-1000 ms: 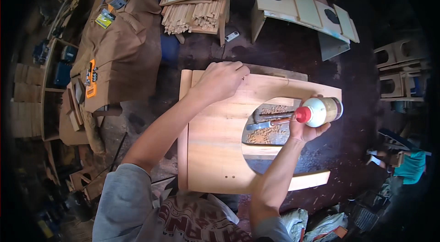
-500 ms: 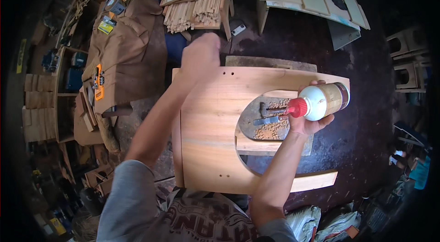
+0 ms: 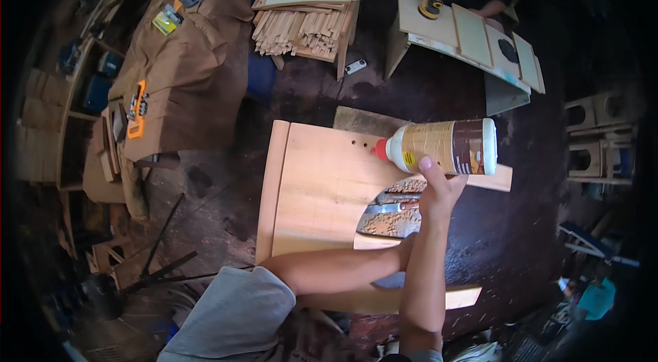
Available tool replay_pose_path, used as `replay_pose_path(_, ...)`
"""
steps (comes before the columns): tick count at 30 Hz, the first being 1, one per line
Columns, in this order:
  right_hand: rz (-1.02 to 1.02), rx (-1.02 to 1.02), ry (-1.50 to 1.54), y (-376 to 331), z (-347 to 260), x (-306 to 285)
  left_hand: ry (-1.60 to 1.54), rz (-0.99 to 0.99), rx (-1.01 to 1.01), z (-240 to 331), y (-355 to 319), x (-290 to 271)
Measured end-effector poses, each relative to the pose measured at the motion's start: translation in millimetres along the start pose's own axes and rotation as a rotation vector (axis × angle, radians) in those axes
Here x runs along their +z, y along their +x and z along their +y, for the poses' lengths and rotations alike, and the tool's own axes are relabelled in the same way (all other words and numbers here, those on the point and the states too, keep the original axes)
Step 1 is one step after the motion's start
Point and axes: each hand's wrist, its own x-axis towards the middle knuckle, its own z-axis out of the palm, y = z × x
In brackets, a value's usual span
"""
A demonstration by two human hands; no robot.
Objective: The person applies wood glue to the joints of a wooden chair component, hammers pins into the structure, and uses a chisel to scrape and smooth the wood before lifting the assembled piece.
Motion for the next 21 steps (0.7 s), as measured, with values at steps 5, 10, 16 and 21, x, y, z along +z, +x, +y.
replay_pose_path(5, -0.079, 0.018, 0.009, 19, 18, 3, -1.241, 0.024, -0.288, -12, 29, 15)
replay_pose_path(10, -0.052, 0.037, -0.001, 27, 27, 1, -1.582, 0.309, -0.655, 9, 29, 26)
replay_pose_path(16, -0.042, 0.064, -0.045, 33, 20, 4, -1.843, -0.075, -0.462, -118, 47, 59)
replay_pose_path(21, 0.008, 0.126, -0.02, 33, 10, 15, -4.188, -0.276, -0.456, -240, 93, 127)
